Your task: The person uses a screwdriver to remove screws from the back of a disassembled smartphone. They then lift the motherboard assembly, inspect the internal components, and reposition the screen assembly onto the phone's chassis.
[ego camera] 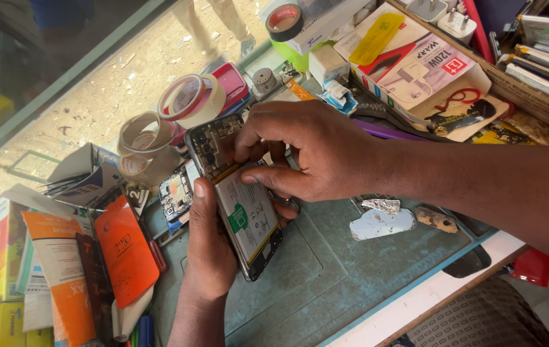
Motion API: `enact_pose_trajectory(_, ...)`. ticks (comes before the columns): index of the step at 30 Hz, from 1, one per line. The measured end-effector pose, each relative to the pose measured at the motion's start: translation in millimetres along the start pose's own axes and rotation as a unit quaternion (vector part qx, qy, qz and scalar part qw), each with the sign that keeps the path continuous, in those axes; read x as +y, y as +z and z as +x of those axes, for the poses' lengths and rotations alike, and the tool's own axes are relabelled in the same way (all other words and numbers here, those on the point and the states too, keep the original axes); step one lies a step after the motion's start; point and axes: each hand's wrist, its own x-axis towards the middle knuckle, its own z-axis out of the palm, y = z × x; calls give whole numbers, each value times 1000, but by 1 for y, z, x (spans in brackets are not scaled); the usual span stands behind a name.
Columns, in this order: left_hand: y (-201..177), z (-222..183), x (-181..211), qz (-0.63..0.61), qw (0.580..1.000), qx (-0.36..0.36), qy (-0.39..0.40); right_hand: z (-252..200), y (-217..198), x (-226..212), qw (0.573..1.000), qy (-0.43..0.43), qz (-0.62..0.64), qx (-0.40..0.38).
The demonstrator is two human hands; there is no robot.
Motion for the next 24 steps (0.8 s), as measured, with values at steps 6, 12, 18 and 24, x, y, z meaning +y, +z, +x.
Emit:
enact_pose_trajectory(6, -1, -3, 2, 38, 999, 15, -16, 1, 1, 2, 1000, -7, -2, 1)
enact_pose_trajectory(12, 2, -4, 4, 79, 996, 41, -21, 0, 2, 7, 999, -53, -3, 13)
enact_pose_trajectory(18, -2, -4, -1, 57, 997, 48, -38, 0, 2, 3, 1000, 6, 21, -2)
enact_pose_trajectory(24, -4, -1, -2, 12, 1000, 5, -25, 2, 0, 1, 999, -42, 31, 5)
